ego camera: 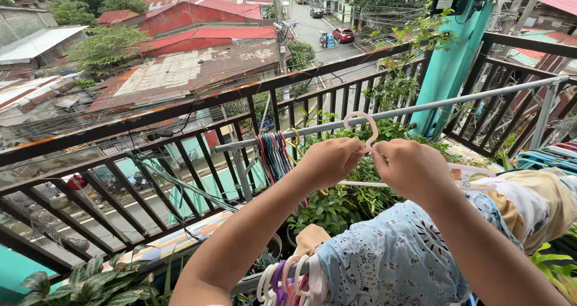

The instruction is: The person organizes and hangs laundry on a rack on a balcony, using clothes hangers to secure various garments onto the horizontal bar of the rack.

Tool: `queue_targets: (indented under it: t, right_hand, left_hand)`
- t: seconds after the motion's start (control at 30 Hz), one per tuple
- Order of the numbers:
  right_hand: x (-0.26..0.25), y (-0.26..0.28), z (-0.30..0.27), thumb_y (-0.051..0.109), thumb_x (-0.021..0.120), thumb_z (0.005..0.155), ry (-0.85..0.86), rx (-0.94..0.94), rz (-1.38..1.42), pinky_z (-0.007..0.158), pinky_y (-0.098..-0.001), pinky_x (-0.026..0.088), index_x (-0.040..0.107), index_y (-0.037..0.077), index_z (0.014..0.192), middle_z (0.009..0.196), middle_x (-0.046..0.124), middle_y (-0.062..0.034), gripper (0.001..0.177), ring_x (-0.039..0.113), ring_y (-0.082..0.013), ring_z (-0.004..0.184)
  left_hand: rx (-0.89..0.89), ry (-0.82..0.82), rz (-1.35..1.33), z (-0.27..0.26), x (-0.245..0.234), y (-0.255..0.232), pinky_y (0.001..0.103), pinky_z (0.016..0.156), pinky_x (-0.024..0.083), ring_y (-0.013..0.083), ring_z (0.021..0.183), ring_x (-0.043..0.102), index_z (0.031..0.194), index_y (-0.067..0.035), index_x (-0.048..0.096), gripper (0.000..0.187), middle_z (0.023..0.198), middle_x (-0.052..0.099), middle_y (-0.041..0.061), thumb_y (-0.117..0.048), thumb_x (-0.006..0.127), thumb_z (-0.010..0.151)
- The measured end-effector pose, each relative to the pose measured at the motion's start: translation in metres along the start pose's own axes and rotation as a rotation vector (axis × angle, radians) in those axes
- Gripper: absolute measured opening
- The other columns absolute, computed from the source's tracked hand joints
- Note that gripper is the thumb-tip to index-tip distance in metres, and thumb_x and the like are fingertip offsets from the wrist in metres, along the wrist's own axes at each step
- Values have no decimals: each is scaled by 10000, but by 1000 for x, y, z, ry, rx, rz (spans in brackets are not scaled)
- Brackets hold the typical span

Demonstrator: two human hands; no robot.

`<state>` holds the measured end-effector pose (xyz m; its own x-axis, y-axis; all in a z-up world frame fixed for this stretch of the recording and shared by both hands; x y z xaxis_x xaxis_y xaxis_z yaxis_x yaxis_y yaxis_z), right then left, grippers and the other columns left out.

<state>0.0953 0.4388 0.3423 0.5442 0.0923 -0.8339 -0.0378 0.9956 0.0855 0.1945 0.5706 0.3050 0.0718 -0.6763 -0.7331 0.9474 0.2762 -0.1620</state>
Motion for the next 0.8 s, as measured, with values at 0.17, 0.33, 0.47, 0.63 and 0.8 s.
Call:
queue_targets:
  t: [0.17, 0.33, 0.47, 0.63, 0.8]
  right_hand:
    - [71, -16, 52, 237, 492, 1015, 179, 79, -109, 768, -486, 588, 696, 95, 1118, 881, 734, -170, 270, 739, -363, 844]
    - [180, -16, 109, 44, 488, 941, 294, -94, -190, 747, -460, 610, 522, 23, 1392, 962, 727, -206, 452, 749, -358, 877]
    - [257, -15, 136, 84, 459, 1012, 353, -26, -68, 784, -477, 600, 574, 11, 1288, 981, 729, -210, 307, 734, -369, 918]
    - [325, -9, 149, 80, 534, 962, 428, -18, -67, 829, -467, 601, 665, 3, 1196, 1019, 729, -229, 278, 734, -370, 945]
    - [339, -4, 166, 66, 609, 909, 455, -18, -76, 772, -466, 612, 659, -54, 1144, 976, 729, -245, 269, 743, -374, 910]
  left_hand:
    - [-189, 68, 315, 6, 33, 95, 466, 836, 568, 329, 1007, 687, 1072, -69, 661, 194, 1047, 704, 122, -210, 563, 982]
    - [-410, 123, 560, -12, 65, 192, 566, 934, 480, 305, 1179, 596, 1232, -73, 591, 363, 1225, 633, 104, -186, 606, 887]
    - [-573, 248, 603, -38, 83, 237, 635, 1026, 392, 293, 1206, 559, 1320, -95, 532, 488, 1311, 581, 58, -179, 629, 850]
    - [-503, 182, 596, -51, 81, 236, 615, 1033, 430, 284, 1226, 585, 1414, -141, 538, 461, 1301, 613, 61, -135, 565, 954]
    - [-256, -107, 802, -51, 81, 231, 624, 901, 458, 237, 1093, 633, 1188, -119, 657, 401, 1293, 645, 41, -180, 592, 797]
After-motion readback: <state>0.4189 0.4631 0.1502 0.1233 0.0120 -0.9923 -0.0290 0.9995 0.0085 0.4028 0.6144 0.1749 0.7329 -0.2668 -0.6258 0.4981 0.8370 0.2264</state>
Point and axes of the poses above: each hand's wrist, its own z-axis towards the middle knuckle, its own x-axis out of the palm, y = z × x, the point moved 5 cm from there along z, towards the middle knuckle
